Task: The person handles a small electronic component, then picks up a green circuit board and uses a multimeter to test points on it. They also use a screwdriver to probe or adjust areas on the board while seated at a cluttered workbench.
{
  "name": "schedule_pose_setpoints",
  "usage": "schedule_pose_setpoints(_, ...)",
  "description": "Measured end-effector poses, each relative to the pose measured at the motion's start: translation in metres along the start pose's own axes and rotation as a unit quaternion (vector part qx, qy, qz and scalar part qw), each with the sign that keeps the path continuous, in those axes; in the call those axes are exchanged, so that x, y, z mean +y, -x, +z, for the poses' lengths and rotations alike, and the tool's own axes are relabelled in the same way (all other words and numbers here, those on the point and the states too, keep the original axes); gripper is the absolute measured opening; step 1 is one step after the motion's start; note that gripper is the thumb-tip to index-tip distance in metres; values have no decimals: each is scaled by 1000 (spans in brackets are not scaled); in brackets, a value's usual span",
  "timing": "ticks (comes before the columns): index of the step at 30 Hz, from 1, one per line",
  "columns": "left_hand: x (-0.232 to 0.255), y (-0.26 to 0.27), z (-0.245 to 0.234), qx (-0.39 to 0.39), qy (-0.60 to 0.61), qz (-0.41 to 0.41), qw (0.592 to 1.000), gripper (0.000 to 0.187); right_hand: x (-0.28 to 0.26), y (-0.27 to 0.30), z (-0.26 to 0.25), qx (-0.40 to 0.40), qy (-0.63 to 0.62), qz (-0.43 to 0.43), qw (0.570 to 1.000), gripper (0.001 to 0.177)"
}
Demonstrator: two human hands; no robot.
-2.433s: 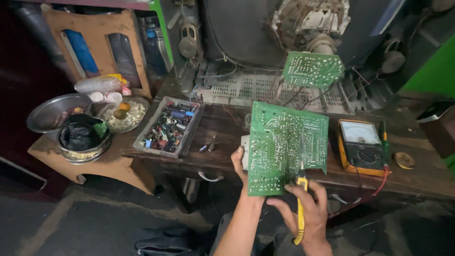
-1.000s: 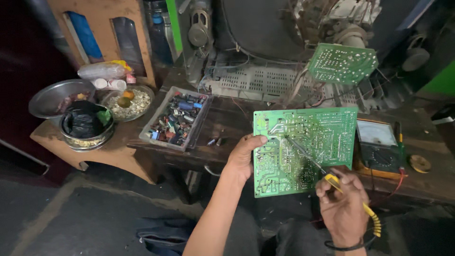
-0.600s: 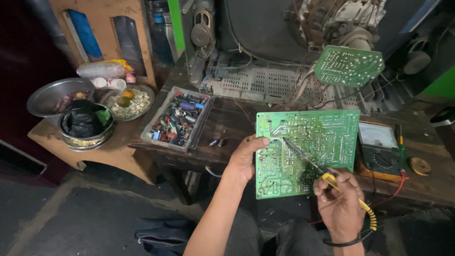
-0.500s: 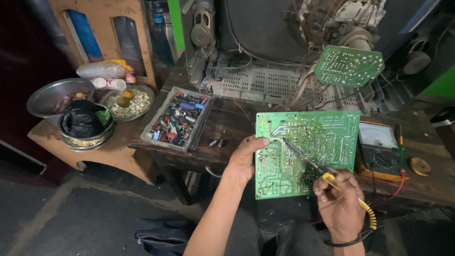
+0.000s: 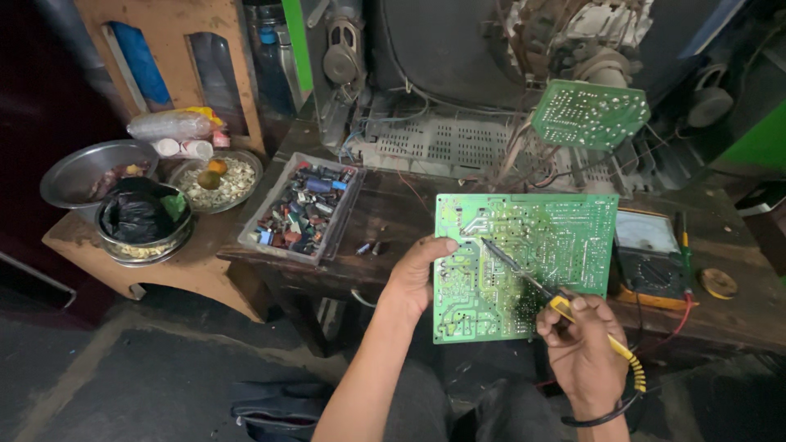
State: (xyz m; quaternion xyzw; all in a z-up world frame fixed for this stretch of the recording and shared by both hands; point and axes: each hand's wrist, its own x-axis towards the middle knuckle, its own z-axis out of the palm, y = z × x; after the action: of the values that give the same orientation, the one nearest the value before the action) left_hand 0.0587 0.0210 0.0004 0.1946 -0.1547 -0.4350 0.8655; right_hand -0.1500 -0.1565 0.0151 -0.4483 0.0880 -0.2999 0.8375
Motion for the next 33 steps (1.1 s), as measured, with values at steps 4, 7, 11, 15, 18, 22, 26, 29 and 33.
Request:
schedule_pose_setpoints(4, 3, 2, 0, -5, -1, -8, 1000, 45, -1, 0, -3, 12, 16, 6, 1000, 14)
schedule_pose_setpoints(7, 2, 3, -1, 10, 11, -21, 1000, 44, 0, 1, -5, 11, 18, 2, 1000, 15)
schedule_pose_setpoints(11, 2, 2, -4, -8, -12, -9, 1000, 42, -2, 3, -3, 28, 41, -4, 999, 14)
schedule_pose_setpoints(15, 2, 2, -2, -5, -19, -10, 1000, 41, -4, 6, 2, 23, 56, -11, 998, 15)
schedule_pose_setpoints(18, 3, 3, 0, -4, -23, -10, 1000, 41, -5, 10, 2, 22, 42, -4, 999, 14)
schedule_pose_setpoints(22, 3, 2, -2, -18, -32, -2, 999, 37, -4, 13, 0, 14, 21, 5, 1000, 14)
schedule_pose_setpoints(26, 2, 3, -1, -4, -33, -4, 999, 37, -4, 12, -3, 21, -28, 29, 999, 11)
schedule_pose_setpoints(29, 2, 4, -1, -8, -27, -7, 1000, 41, -13, 13, -8, 15, -81, 51, 995, 21)
schedule_pose_setpoints(33, -3, -1, -16, -15, 19, -21, 999, 47, -62, 24, -38, 96, -121, 11, 988, 20)
